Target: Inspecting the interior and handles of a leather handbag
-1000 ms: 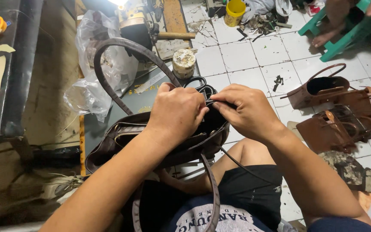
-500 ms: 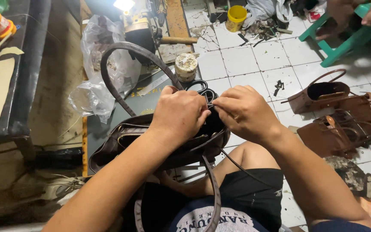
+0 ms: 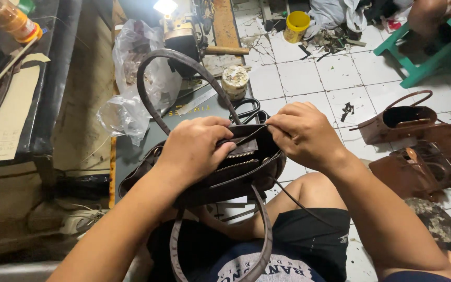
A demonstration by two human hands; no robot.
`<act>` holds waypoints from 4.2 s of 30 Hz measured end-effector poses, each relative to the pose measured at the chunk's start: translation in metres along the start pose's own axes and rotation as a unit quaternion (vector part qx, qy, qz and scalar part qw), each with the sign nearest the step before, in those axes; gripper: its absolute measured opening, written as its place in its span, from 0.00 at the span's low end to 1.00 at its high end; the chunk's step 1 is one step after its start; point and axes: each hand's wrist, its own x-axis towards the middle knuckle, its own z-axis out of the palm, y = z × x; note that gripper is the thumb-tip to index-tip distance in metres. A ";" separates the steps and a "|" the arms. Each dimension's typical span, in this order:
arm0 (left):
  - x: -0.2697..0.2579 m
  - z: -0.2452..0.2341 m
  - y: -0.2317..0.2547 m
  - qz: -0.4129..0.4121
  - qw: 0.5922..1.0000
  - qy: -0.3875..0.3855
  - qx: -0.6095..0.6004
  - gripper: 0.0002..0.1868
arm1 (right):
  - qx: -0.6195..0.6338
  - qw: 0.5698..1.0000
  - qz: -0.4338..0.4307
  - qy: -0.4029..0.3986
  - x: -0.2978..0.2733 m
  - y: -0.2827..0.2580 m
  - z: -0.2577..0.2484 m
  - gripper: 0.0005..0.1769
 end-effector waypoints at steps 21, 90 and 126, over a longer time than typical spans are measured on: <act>-0.040 -0.038 -0.045 -0.061 0.992 0.005 -0.109 0.24 | 0.035 0.992 0.079 -0.089 -0.001 -0.005 -0.015 0.08; 0.006 -0.005 0.012 -0.080 0.996 -0.032 0.010 0.11 | 0.069 0.988 0.128 -0.049 -0.003 -0.017 -0.045 0.12; 0.001 -0.032 0.001 -0.115 0.990 -0.082 0.000 0.10 | -0.017 0.990 0.076 -0.117 0.022 0.001 0.019 0.05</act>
